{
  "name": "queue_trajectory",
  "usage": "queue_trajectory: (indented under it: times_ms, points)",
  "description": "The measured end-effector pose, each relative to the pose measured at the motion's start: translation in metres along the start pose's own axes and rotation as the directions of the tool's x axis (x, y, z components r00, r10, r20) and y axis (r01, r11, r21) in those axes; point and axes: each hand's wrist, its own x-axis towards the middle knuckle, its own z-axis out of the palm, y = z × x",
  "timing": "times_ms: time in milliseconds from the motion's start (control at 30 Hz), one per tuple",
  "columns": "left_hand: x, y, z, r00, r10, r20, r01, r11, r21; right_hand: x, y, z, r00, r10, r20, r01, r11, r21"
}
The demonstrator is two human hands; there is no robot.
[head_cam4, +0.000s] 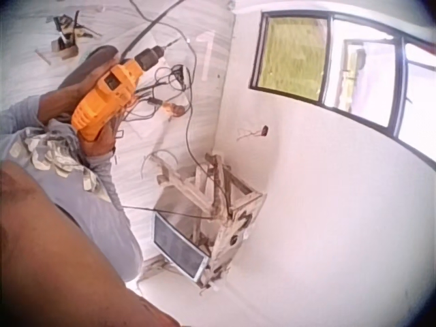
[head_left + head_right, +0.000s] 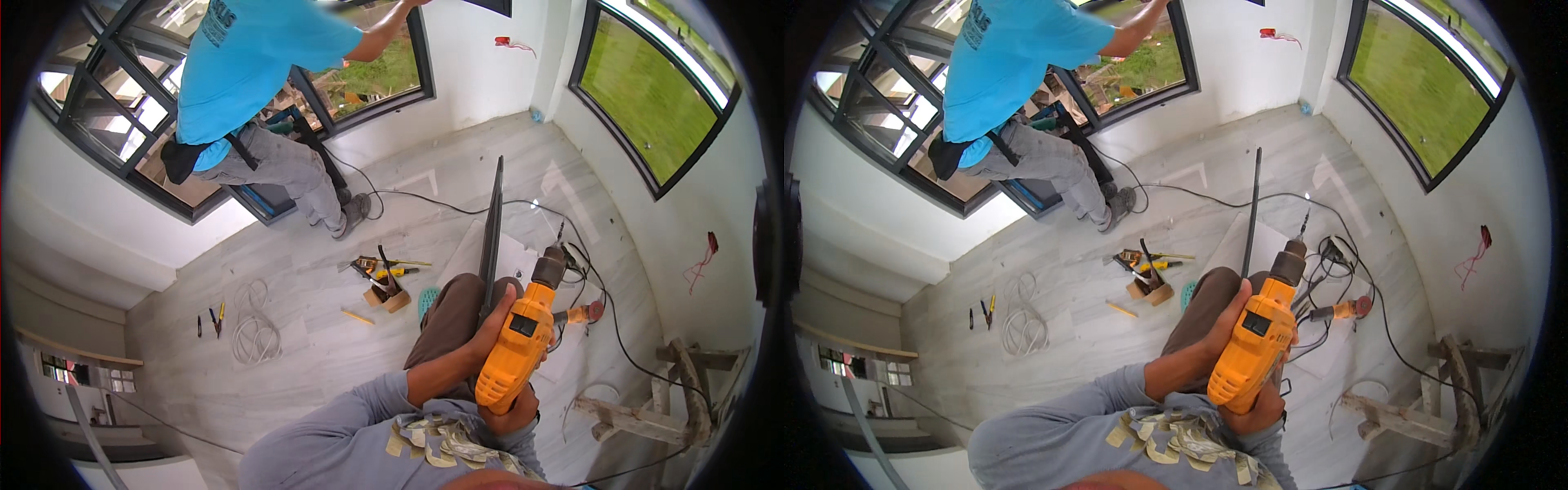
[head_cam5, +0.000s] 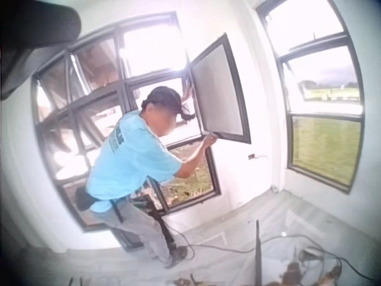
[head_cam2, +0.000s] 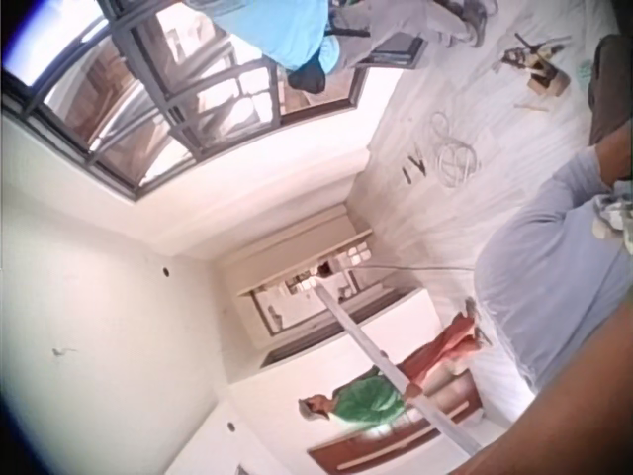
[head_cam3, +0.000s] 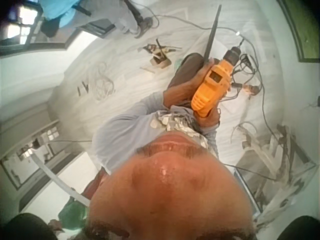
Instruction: Drilling holes and using a rivet tool to attach components to a metal window or door frame.
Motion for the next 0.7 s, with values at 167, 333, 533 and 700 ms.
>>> queue_trajectory:
  times_ms: [167,333,533,700]
  points:
    - [-0.004,0.003,0.003,0.995,-0.072,-0.066,0.064,0.991,-0.115,0.006,-0.001,0.01,0.989,-0.131,-0.061,0.125,0.988,-0.091]
    - [-0.01,0.012,0.013,0.986,-0.032,-0.162,0.038,0.999,0.035,0.021,0.005,0.025,0.975,-0.148,-0.165,0.145,0.989,-0.026]
    - [-0.012,0.016,0.016,0.992,-0.002,-0.129,0.018,0.993,0.119,0.007,0.015,0.024,0.995,-0.031,-0.096,0.031,1.0,-0.003]
    - [-0.015,0.015,0.018,0.975,-0.017,-0.223,0.049,0.989,0.142,0.001,0.008,0.026,0.987,-0.024,-0.157,0.043,0.992,0.116]
